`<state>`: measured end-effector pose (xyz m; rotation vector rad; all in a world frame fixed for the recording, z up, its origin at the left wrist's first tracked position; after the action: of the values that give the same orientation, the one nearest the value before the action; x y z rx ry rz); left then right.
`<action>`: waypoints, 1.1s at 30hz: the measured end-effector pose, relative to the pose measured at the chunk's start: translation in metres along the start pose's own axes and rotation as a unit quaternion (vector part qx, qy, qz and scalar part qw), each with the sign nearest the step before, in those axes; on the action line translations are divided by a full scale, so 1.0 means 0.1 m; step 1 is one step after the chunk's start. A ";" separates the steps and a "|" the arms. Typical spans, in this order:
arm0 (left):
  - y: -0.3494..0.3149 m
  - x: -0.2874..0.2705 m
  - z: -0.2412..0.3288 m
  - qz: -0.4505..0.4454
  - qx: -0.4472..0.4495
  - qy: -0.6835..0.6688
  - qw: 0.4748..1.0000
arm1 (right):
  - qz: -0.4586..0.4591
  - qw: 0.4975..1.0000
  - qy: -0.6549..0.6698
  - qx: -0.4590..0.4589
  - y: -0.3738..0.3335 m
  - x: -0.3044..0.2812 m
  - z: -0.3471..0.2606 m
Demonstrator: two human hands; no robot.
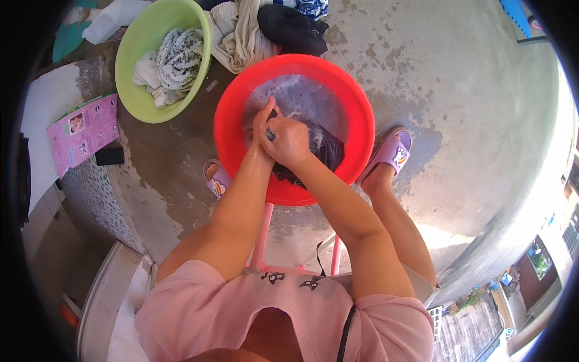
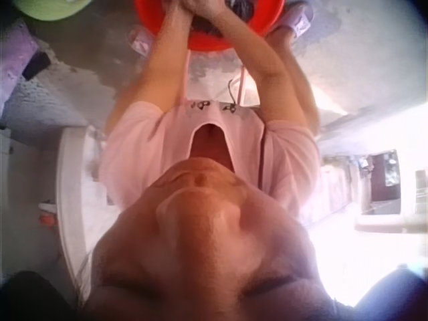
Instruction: The person washes clothes by hand in a red basin, scrubbing a black garment and then a gray garment in soapy water.
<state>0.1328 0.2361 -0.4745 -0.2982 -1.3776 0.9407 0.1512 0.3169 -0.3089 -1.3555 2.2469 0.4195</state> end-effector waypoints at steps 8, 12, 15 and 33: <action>-0.38 0.34 0.26 0.271 0.163 0.292 0.902 | 0.040 0.975 -0.153 0.155 0.34 -0.35 1.01; -0.46 0.11 0.48 0.305 0.349 0.507 0.726 | 0.042 0.971 -0.184 0.147 0.28 -0.28 1.06; -0.38 0.04 0.44 0.315 0.251 0.605 0.687 | -0.001 0.955 -0.259 0.145 0.21 -0.09 1.25; 0.26 -0.59 0.03 0.052 0.191 0.066 0.978 | 0.036 0.998 -0.043 -0.019 0.08 0.03 -0.08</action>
<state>0.1250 0.2090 -0.5329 -0.1375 -1.0423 1.2263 0.1407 0.3140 -0.3037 -1.2534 2.2325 0.5385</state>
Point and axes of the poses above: each hand's wrist, its own y-axis towards the middle knuckle, its own x-axis out of the palm, z = x × y, the point moved 7 cm from there along y, towards the middle knuckle, and after that the axes turned 1 degree about -x, right-handed, at the moved point
